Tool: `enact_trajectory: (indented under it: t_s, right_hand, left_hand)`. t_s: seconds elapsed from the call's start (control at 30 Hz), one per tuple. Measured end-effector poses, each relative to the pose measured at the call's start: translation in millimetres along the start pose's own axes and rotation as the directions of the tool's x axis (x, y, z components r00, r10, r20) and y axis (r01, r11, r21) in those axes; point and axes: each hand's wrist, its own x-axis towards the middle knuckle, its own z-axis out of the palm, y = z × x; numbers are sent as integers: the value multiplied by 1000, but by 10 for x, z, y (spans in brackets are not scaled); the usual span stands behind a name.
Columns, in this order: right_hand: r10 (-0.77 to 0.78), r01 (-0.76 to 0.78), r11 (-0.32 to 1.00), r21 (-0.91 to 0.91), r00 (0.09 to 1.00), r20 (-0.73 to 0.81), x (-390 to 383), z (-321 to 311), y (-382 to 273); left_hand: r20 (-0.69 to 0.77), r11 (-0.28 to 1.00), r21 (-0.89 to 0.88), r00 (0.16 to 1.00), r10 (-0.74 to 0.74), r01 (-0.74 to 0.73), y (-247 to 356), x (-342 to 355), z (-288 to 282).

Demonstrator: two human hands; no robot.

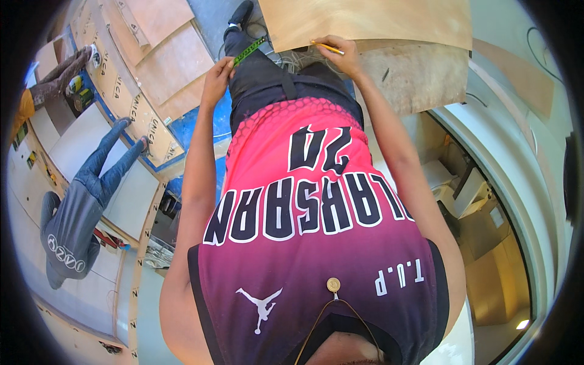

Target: The person measures the interior height of a white cabinet using a tape measure, then moves to a stack of plywood panels on the floor and uses the tape measure and a pencil to mark multiple lines on the wood.

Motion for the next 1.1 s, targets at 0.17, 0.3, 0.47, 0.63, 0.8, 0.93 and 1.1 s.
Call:
enact_trajectory:
  t_s: [0.17, 0.3, 0.47, 0.63, 0.8, 0.93, 1.1]
  right_hand:
    - [42, -41, 999, -12, 996, 75, 63, -77, -4]
    - [171, -148, 973, 175, 977, -124, 53, -19, 69]
    - [274, -191, 896, 400, 948, -161, -157, 179, -113]
    - [329, -295, 924, 244, 937, -113, -285, 263, -25]
    - [349, -348, 937, 38, 935, -52, -327, 253, 37]
    - [78, -102, 974, -201, 990, -119, -310, 226, -212]
    - [-252, 206, 902, -380, 965, -74, -3, 83, -1419]
  left_hand:
    - [0, 974, 194, 993, 120, -118, -81, 6, 143]
    - [113, 915, 378, 988, 109, -144, 70, 238, 319]
    - [175, 913, 372, 979, 108, -167, -62, 475, 405]
    - [195, 905, 386, 975, 111, -180, 67, 471, 469]
    - [196, 853, 474, 970, 142, -220, 159, 445, 473]
    - [261, 760, 573, 947, 185, -307, 306, 382, 452]
    - [112, 700, 510, 845, 523, -500, 929, -62, 337]
